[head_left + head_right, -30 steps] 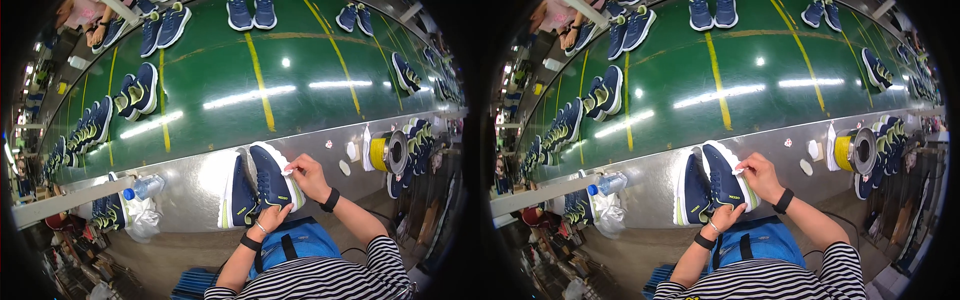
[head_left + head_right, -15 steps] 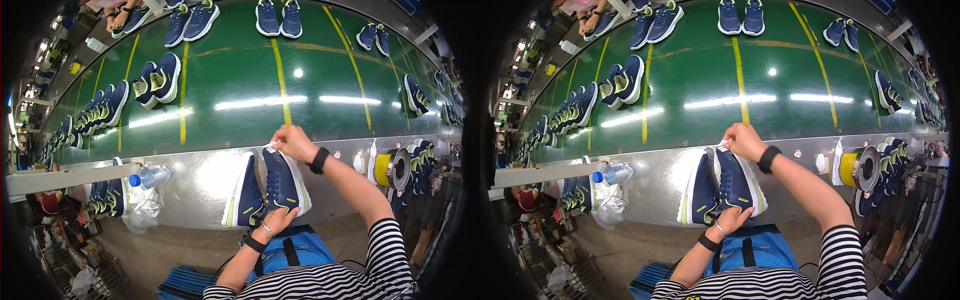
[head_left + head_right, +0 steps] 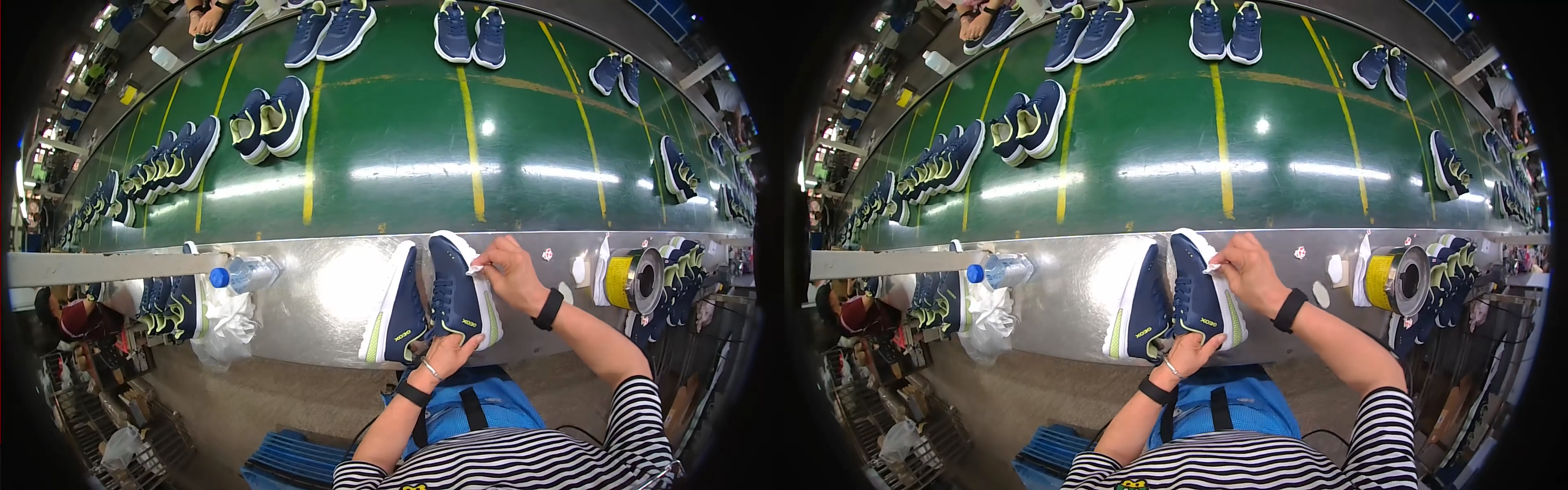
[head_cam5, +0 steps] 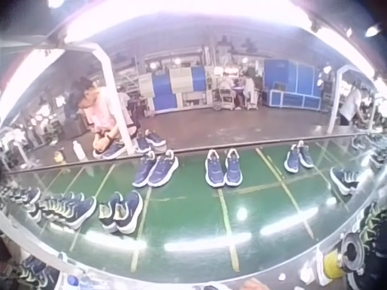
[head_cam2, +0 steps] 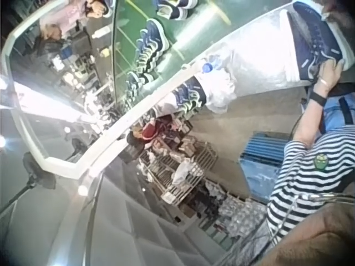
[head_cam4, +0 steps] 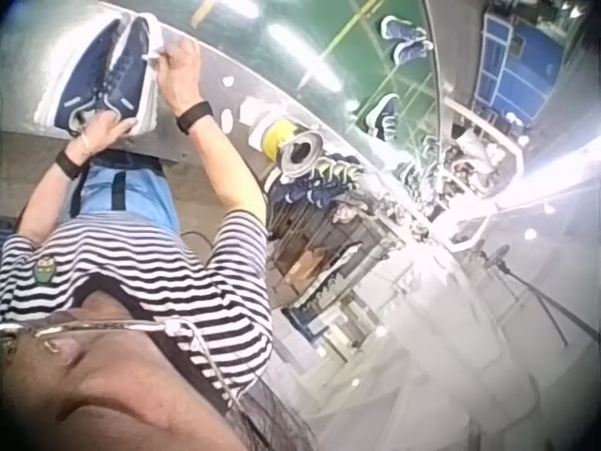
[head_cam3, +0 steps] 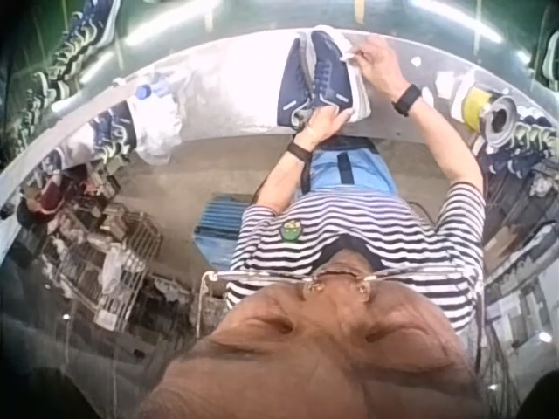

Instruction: Applying a cleaning or finishing solution to the white midsoles/outsoles of blue athletic shoes using a sponge on a factory assembly line.

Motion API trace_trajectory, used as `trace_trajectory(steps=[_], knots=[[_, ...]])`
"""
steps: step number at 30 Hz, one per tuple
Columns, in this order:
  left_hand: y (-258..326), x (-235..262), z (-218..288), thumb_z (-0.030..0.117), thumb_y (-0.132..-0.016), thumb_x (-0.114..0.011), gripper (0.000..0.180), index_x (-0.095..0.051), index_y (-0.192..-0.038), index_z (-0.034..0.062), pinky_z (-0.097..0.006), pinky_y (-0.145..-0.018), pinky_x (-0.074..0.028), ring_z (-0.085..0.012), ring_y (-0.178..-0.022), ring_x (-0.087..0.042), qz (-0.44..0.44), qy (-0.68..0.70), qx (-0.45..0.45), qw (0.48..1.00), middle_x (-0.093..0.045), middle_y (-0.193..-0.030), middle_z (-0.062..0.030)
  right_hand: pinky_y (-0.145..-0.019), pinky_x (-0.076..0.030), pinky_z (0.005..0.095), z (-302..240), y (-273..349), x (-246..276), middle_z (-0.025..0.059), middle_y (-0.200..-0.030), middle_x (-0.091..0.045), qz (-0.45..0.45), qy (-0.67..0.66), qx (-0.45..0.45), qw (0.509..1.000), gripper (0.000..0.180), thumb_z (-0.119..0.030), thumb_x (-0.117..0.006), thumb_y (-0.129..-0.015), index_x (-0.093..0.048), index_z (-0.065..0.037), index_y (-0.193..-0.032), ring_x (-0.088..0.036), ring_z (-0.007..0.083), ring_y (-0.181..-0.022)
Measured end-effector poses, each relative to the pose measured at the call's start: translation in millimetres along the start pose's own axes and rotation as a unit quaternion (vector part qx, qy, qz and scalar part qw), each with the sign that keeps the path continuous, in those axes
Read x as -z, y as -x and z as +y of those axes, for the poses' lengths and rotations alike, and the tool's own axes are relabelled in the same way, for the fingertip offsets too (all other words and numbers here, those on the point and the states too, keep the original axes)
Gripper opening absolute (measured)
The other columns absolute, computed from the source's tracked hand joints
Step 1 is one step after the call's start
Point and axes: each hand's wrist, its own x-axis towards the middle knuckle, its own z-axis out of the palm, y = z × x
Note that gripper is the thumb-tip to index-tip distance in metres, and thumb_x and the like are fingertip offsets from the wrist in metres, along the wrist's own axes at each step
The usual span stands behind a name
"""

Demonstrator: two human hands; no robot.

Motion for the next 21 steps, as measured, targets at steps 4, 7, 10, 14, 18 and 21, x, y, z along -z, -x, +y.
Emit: trace_trajectory(steps=[4, 7, 10, 14, 18, 21], knots=[[-2.3, 2.8, 12.2, 0.035, -0.081, -0.060, 0.050, -0.048, -0.051, -0.0028, -0.039, -0.046, -0.039, -0.0340, -0.044, -0.050, -0.021, -0.037, -0.022, 0.999, -0.049, -0.049, -0.0196, -0.065, -0.041, 0.0337, -1.0, -22.3, -6.2, 0.0088, -0.072, -0.052, 0.028, 0.021, -0.030, 0.999, 0.007, -0.003, -0.064, -0.068, -0.063, -0.004, -0.074, -0.051, 0.0254, -0.074], [6.0, 4.7, 16.4, 0.033, -0.079, -0.063, 0.048, -0.047, -0.051, -0.0028, -0.039, -0.046, -0.040, -0.0342, -0.045, -0.050, -0.003, -0.033, 0.017, 0.999, -0.050, -0.050, -0.0195, -0.061, -0.040, 0.0306, -8.9, -29.4, -12.7, 0.0077, -0.072, -0.052, 0.030, 0.014, -0.028, 0.999, 0.006, -0.004, -0.063, -0.072, -0.063, -0.002, -0.077, -0.051, 0.0212, -0.067], [22.5, 4.1, 22.8, 0.031, -0.078, -0.064, 0.041, -0.049, -0.061, -0.0039, -0.039, -0.051, -0.042, -0.0358, -0.053, -0.053, 0.029, -0.069, 0.038, 0.996, -0.054, -0.059, -0.0222, -0.057, -0.039, 0.0260, -38.0, -17.2, -21.8, 0.0052, -0.072, -0.052, 0.035, -0.128, -0.115, 0.984, 0.007, -0.004, -0.062, -0.074, -0.064, -0.002, -0.081, -0.049, 0.0145, -0.062], [56.1, 6.4, 28.4, 0.026, -0.074, -0.068, 0.035, -0.049, -0.077, -0.0041, -0.036, -0.059, -0.043, -0.0316, -0.067, -0.057, 0.102, -0.114, 0.002, 0.988, -0.056, -0.073, -0.0209, -0.055, -0.038, 0.0239, -54.1, -18.7, -27.4, 0.0042, -0.072, -0.052, 0.046, -0.161, -0.125, 0.978, 0.009, -0.002, -0.060, -0.075, -0.063, -0.002, -0.084, -0.047, 0.0108, -0.059], [86.0, 64.1, 34.0, 0.006, -0.068, -0.069, 0.025, -0.056, -0.089, 0.0015, -0.036, -0.064, -0.045, -0.0273, -0.068, -0.056, 0.239, -0.119, -0.165, 0.949, -0.058, -0.076, -0.0093, -0.056, -0.039, 0.0237, -59.8, -25.9, -30.9, 0.0046, -0.072, -0.052, 0.060, -0.146, -0.124, 0.980, 0.008, -0.002, -0.060, -0.076, -0.061, -0.001, -0.083, -0.048, 0.0112, -0.060], [66.0, 119.1, 26.2, 0.014, -0.068, -0.070, 0.049, -0.048, -0.109, -0.0020, -0.041, -0.080, -0.039, -0.0346, -0.088, -0.049, 0.279, -0.234, -0.104, 0.926, -0.052, -0.093, -0.0173, -0.058, -0.043, 0.0271, -61.6, -30.3, -47.8, 0.0084, -0.073, -0.054, 0.071, -0.122, -0.141, 0.980, 0.007, -0.002, -0.059, -0.075, -0.061, -0.001, -0.081, -0.055, 0.0170, -0.063]])
